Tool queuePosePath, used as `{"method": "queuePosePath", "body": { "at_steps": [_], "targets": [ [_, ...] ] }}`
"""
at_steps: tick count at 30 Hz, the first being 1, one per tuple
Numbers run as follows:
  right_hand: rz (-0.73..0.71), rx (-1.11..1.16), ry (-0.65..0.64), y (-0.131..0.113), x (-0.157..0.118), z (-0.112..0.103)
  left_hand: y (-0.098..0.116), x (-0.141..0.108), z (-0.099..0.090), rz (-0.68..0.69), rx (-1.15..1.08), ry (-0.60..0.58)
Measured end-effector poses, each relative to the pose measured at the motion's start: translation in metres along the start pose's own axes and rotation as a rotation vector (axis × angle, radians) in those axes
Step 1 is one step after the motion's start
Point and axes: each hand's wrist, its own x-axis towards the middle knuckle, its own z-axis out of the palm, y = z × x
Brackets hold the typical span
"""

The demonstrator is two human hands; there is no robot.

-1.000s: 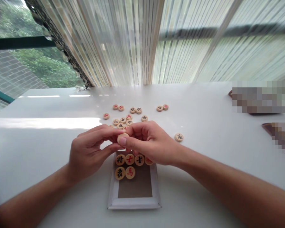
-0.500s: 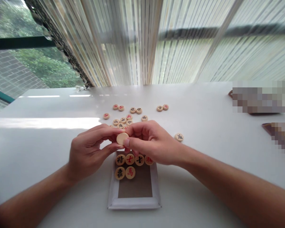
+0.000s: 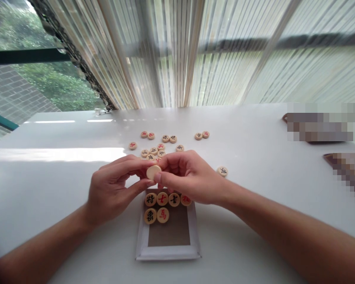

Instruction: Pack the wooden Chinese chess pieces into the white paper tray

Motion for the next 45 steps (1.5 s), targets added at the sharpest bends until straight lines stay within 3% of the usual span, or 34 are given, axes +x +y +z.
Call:
{"method": "queuePosePath", "body": {
  "at_steps": [3,6,11,20,25,32,41,45],
  "targets": [
    [-0.068,-0.12,0.059,0.002,-0.002,0.001,0.0,0.001,0.0,-0.02,-0.048,-0.002],
    [-0.227,-0.361,0.143,0.005,-0.004,0.003,0.0,0.002,0.0,-0.016,-0.043,0.011],
    [-0.431,-0.643,0.231,0.005,-0.009,0.006,-0.003,0.001,-0.001,0.064,0.016,0.068],
    [-0.243,-0.448,0.275,0.004,-0.026,0.008,-0.003,0.0,-0.003,0.306,0.168,0.087],
    [-0.255,-0.552,0.356,0.009,-0.034,0.017,-0.002,-0.003,-0.001,0.427,0.248,0.031],
    [-0.256,-0.582,0.29,0.006,-0.039,0.021,-0.003,-0.004,-0.002,0.452,0.296,0.004],
    [-0.283,-0.819,0.246,0.0,-0.049,0.019,0.006,-0.002,-0.004,0.584,0.42,-0.1],
    [-0.262,-0.922,0.202,-0.004,-0.056,0.016,0.006,-0.003,-0.001,0.538,0.419,-0.126]
  ]
}}
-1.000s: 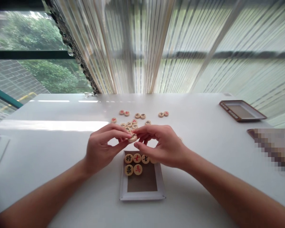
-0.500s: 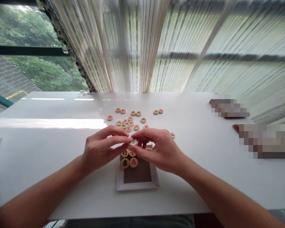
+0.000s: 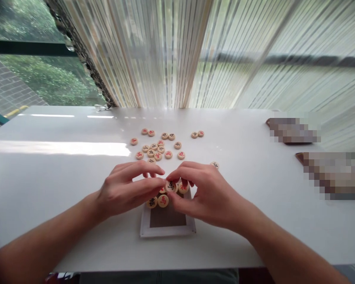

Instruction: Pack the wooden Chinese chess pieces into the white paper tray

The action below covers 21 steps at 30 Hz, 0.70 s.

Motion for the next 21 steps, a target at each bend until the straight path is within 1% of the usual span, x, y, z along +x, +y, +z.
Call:
{"method": "queuePosePath", "body": {
  "at_steps": [3,5,8,11,15,21],
  "targets": [
    [-0.008,-0.076,-0.08,0.001,-0.006,-0.008,-0.003,-0.002,0.002,-0.108,-0.046,0.047],
    [-0.031,-0.113,-0.136,0.001,-0.01,-0.012,-0.006,-0.002,0.003,-0.156,-0.056,0.08],
    [-0.051,-0.135,-0.226,-0.003,-0.014,-0.012,-0.009,-0.003,0.003,-0.182,-0.049,0.096],
    [-0.061,-0.156,-0.299,-0.009,-0.016,-0.008,-0.009,-0.003,0.004,-0.182,-0.046,0.085],
    [-0.079,-0.201,-0.346,-0.012,-0.016,-0.004,-0.008,-0.003,0.004,-0.174,-0.043,0.076],
    [-0.126,-0.294,-0.349,-0.006,-0.019,0.003,-0.009,-0.003,0.004,-0.168,-0.046,0.08]
  ]
}}
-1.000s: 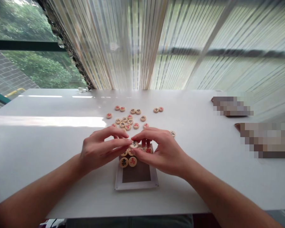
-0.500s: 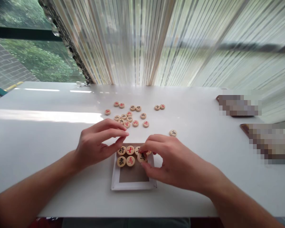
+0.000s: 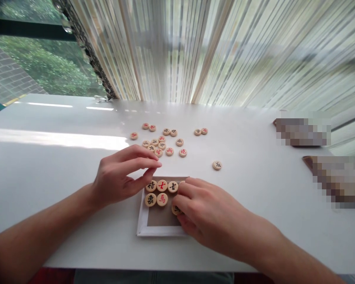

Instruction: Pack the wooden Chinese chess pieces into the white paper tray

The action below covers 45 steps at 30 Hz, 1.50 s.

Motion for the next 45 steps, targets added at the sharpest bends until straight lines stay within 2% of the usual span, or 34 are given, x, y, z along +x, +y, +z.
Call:
{"method": "queuePosePath", "body": {
  "at_steps": [28,40,45],
  "targets": [
    [-0.08,-0.197,0.106,0.002,0.001,0.008,0.0,0.0,0.001,0.001,0.002,-0.003],
    [-0.088,-0.205,0.108,0.001,0.003,0.006,0.001,0.001,0.0,0.001,0.015,-0.009],
    [-0.078,-0.11,0.149,0.002,0.0,-0.003,0.0,0.0,0.0,-0.003,0.023,-0.005]
  ]
}}
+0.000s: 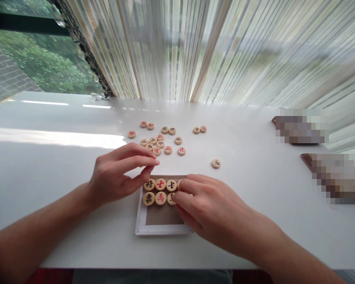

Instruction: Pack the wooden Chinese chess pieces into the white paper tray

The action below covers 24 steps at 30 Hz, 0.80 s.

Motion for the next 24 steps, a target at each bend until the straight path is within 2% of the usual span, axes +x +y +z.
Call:
{"method": "queuePosePath", "body": {
  "at_steps": [6,10,12,14,16,19,24],
  "targets": [
    [0.076,0.009,0.26,0.016,0.001,-0.014,-0.004,0.001,-0.001,-0.016,0.018,0.006],
    [0.373,-0.053,0.543,0.032,0.002,-0.021,-0.009,0.003,-0.004,-0.043,0.049,0.032],
    [0.52,0.02,0.724,0.042,0.002,-0.022,-0.014,0.004,-0.006,-0.089,0.071,0.045],
    [0.589,0.13,0.84,0.052,0.002,-0.022,-0.02,0.004,-0.008,-0.166,0.085,0.056],
    [0.631,0.222,0.865,0.06,0.004,-0.022,-0.028,0.003,-0.011,-0.268,0.092,0.052],
    [0.67,0.306,0.802,0.066,0.01,-0.022,-0.041,0.0,-0.013,-0.426,0.093,0.041],
    [0.627,0.315,0.682,0.065,0.031,-0.03,-0.056,-0.003,-0.016,-0.523,0.113,0.058]
  ]
}}
